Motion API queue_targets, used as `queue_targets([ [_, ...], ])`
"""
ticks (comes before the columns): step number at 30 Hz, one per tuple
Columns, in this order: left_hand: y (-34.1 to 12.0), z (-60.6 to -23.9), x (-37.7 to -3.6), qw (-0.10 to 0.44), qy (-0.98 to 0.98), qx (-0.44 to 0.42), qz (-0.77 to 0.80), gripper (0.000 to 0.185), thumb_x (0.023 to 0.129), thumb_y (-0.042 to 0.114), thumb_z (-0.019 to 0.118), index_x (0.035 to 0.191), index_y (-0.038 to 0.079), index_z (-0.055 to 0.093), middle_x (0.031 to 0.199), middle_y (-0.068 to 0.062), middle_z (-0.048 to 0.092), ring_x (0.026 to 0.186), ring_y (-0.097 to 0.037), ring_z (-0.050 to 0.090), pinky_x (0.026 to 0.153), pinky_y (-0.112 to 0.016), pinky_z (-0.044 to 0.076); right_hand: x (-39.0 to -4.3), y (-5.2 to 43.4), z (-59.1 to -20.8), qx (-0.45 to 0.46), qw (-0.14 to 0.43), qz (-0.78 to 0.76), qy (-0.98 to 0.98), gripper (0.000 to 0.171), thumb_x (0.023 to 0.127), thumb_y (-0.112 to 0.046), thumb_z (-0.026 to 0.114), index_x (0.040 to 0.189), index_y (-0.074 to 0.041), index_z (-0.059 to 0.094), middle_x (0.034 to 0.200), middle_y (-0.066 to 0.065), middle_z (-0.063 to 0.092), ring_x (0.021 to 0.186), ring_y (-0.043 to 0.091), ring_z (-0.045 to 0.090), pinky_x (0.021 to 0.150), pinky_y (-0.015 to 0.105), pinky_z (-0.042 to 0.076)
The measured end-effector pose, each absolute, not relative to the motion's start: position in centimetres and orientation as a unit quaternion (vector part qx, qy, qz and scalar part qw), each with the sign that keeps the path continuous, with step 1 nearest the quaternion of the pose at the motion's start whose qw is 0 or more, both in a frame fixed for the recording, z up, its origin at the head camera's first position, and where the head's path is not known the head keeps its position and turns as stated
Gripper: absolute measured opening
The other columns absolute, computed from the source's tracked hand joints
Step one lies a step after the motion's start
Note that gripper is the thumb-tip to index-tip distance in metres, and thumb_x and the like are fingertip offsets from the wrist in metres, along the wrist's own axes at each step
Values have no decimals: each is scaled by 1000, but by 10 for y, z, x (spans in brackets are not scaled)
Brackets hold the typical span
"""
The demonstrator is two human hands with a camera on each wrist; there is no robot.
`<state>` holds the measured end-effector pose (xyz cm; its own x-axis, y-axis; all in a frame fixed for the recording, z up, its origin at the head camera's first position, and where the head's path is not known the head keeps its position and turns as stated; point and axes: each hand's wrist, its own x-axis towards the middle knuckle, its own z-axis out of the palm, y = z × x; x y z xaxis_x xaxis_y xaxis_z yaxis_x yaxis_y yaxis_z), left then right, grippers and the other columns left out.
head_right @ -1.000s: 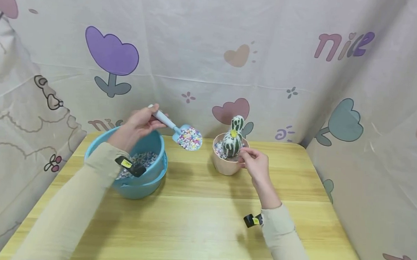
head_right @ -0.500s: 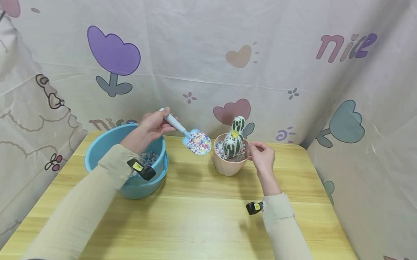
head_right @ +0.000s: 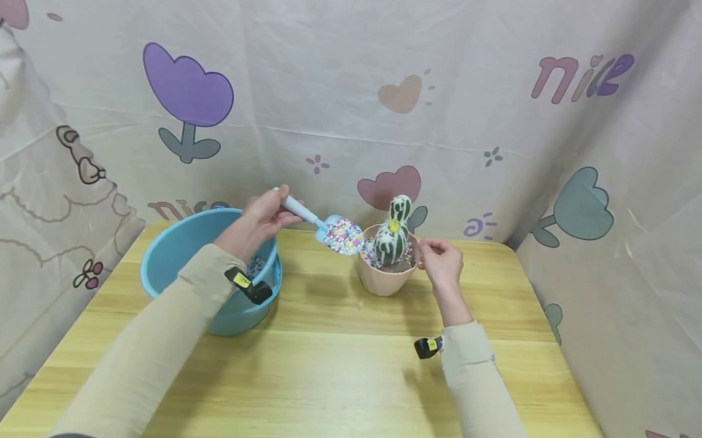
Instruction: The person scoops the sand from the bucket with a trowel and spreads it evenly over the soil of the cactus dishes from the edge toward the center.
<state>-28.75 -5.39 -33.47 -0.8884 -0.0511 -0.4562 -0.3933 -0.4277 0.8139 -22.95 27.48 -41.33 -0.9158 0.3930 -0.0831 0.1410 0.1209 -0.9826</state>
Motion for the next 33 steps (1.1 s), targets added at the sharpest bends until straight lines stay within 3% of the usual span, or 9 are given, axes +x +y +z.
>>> queue_targets([
  [11,-39,-342,-285,75,515,-225,824,60,111,23,55,160,-2,32,148,-30,55,136,-38,61,112,-49,54,-235,280,-417,-180,95,631,-748,29,99,-3,65,124,12,65,79,-9,66,65,3,61,60,13,62],
  [24,-28,-344,-285,61,541,-223,809,60,111,25,56,157,-4,31,146,-31,54,136,-40,62,111,-46,56,-237,283,-419,-175,74,610,-769,36,99,-5,63,131,12,62,102,10,71,74,7,65,64,14,63],
  [33,-19,-345,-284,55,562,-212,797,56,111,27,55,153,-5,35,143,-29,56,134,-41,63,108,-43,59,-236,286,-418,-156,44,607,-778,37,99,-2,61,132,15,60,98,8,68,71,6,63,63,16,64],
])
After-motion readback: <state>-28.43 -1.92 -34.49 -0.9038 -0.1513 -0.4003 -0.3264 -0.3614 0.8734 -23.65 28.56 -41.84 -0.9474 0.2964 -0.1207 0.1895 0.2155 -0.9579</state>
